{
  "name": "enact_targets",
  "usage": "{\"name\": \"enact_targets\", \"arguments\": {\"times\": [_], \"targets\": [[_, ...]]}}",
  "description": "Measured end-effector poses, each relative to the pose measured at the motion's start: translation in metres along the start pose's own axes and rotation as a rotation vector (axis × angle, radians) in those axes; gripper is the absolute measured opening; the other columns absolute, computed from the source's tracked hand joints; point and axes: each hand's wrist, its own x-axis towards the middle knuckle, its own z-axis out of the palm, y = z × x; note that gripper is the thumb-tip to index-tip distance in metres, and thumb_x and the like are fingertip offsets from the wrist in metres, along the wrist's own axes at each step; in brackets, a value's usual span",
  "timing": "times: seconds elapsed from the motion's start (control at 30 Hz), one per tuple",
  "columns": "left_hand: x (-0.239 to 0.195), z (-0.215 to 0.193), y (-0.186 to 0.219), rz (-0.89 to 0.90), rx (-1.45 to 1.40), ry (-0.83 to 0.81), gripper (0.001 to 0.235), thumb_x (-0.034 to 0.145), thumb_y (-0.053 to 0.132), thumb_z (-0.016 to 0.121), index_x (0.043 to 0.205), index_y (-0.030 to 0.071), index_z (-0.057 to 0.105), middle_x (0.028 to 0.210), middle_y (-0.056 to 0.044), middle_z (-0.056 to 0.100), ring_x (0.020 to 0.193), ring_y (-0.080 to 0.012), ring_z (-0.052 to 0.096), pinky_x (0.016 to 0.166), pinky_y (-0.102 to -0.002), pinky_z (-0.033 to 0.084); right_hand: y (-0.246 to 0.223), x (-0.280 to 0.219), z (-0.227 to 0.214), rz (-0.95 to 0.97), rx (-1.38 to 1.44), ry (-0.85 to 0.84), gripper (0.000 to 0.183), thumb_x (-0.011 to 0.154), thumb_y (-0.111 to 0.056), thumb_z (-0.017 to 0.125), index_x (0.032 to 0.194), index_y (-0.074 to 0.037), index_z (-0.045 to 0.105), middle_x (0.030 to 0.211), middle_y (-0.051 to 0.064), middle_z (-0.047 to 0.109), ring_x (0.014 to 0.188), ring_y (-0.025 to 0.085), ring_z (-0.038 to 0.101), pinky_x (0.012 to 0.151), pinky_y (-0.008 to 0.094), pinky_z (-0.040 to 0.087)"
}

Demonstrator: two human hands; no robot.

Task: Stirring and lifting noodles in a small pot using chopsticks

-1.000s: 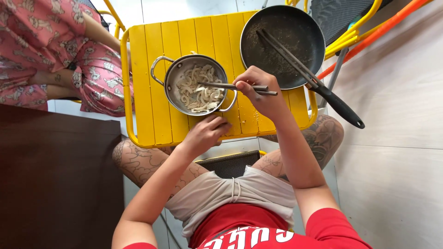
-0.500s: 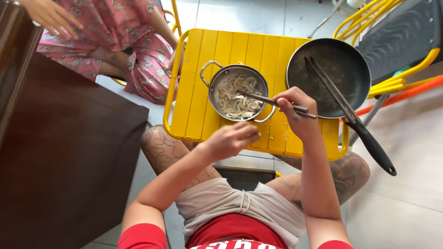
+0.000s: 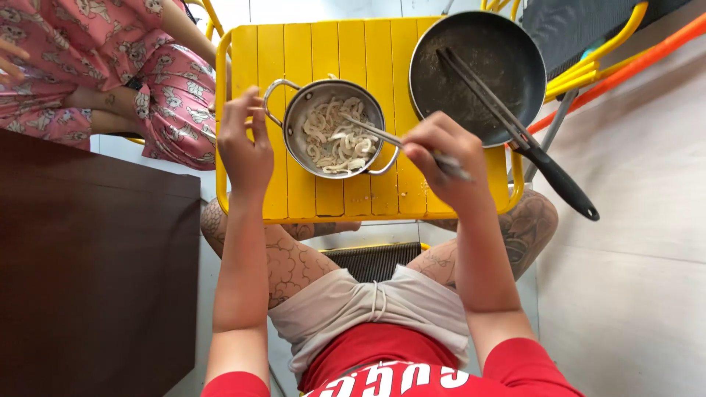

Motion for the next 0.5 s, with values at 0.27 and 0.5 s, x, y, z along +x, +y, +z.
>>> {"name": "enact_targets", "arguments": {"times": [0.27, 0.5], "targets": [[0.002, 0.066, -0.063, -0.377, -0.357, -0.071, 0.027, 0.108, 0.029, 0.057, 0.111, 0.005, 0.069, 0.076, -0.006, 0.062, 0.071, -0.0169, 0.061, 0.069, -0.034, 0.053, -0.027, 0.007, 0.026, 0.044, -0.266, -0.074, 0.030, 0.105, -0.038, 0.062, 0.084, -0.017, 0.064, 0.072, 0.004, 0.052, 0.058, 0.030, 0.061, 0.059, 0.036, 0.052], [-0.003, 0.056, -0.059, -0.345, -0.319, 0.084, 0.023, 0.106, 0.019, 0.054, 0.095, 0.006, 0.070, 0.058, -0.003, 0.054, 0.059, -0.0150, 0.055, 0.063, -0.031, 0.049, -0.026, 0.026, 0.053, -0.040, -0.115, -0.246, 0.019, 0.104, -0.031, 0.061, 0.089, -0.019, 0.063, 0.077, 0.006, 0.052, 0.066, 0.040, 0.064, 0.062, 0.045, 0.055]]}}
